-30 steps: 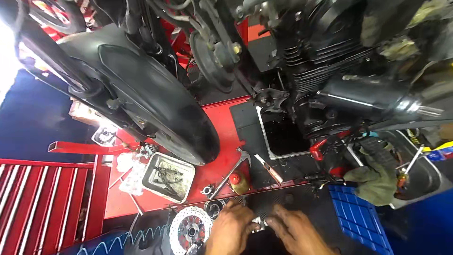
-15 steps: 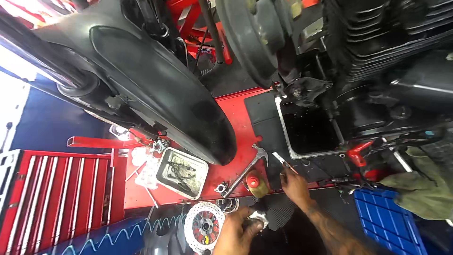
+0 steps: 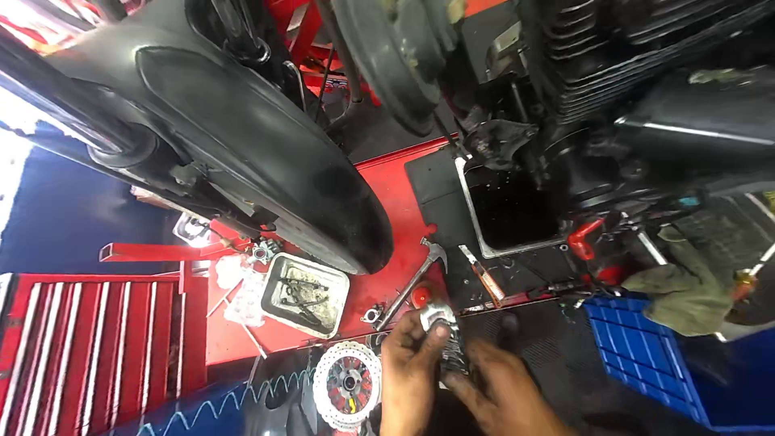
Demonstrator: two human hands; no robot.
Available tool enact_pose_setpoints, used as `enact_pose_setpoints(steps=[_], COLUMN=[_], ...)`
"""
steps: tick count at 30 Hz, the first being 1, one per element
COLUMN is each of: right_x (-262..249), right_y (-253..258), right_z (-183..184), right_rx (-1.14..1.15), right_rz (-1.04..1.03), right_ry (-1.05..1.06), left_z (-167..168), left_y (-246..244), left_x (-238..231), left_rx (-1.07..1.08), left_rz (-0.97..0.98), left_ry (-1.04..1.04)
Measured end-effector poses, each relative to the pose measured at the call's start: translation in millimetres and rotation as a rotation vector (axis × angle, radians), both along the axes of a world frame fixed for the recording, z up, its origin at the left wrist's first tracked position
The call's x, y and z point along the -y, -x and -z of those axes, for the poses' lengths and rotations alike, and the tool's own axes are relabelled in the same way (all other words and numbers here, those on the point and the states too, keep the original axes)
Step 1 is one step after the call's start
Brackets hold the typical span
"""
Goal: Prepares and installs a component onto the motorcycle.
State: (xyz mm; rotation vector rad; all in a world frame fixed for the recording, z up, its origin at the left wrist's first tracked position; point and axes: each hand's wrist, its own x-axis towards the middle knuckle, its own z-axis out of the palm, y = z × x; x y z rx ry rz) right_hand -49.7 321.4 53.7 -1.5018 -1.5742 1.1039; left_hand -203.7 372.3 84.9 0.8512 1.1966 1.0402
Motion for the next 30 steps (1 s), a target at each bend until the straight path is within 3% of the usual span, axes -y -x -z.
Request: enact_pose_setpoints(steps=[3, 6, 9, 11, 16, 21, 26, 30], right_x=[5.6, 6.0, 11.1, 18.9, 42.3, 58.7, 63.6, 61.7], right_y=[-0.1, -13.5, -22.5, -26.1, -47.0, -48.8, -42.3, -37.7], right_z=[-7.0, -22.4, -35.8, -40.4, -43.0, -30.8, -39.1, -49.0], right_rx=[0.061, -0.157, -0.413, -0.456, -0.246, -0.202, -0.255, -0.356], right_rz=[0.139, 0.255, 0.288, 0.266, 0.016, 0.018, 0.081, 0.104], right_ry=[-0.054, 0.069, 0.229, 0.275, 0.376, 0.276, 0.151, 0.057], left_z=[-10.2, -10.7, -10.6, -10.1, -4.9, -4.6, -10.3, -19.4], left_y=[-13.1, -7.6, 1.6, 3.5, 1.9, 0.8, 9.8, 12.6], left_x=[-3.5, 4.8, 12.8, 14.0, 20.2, 31.3, 27.4, 19.0], left_rx=[-0.039, -0.216, -0.299, -0.317, -0.211, -0.081, -0.179, -0.071], left_rz=[0.058, 0.258, 0.474, 0.562, 0.662, 0.713, 0.851, 0.942], left_ry=[-0.060, -0.191, -0.140, -0.116, -0.002, 0.090, -0.039, -0.112])
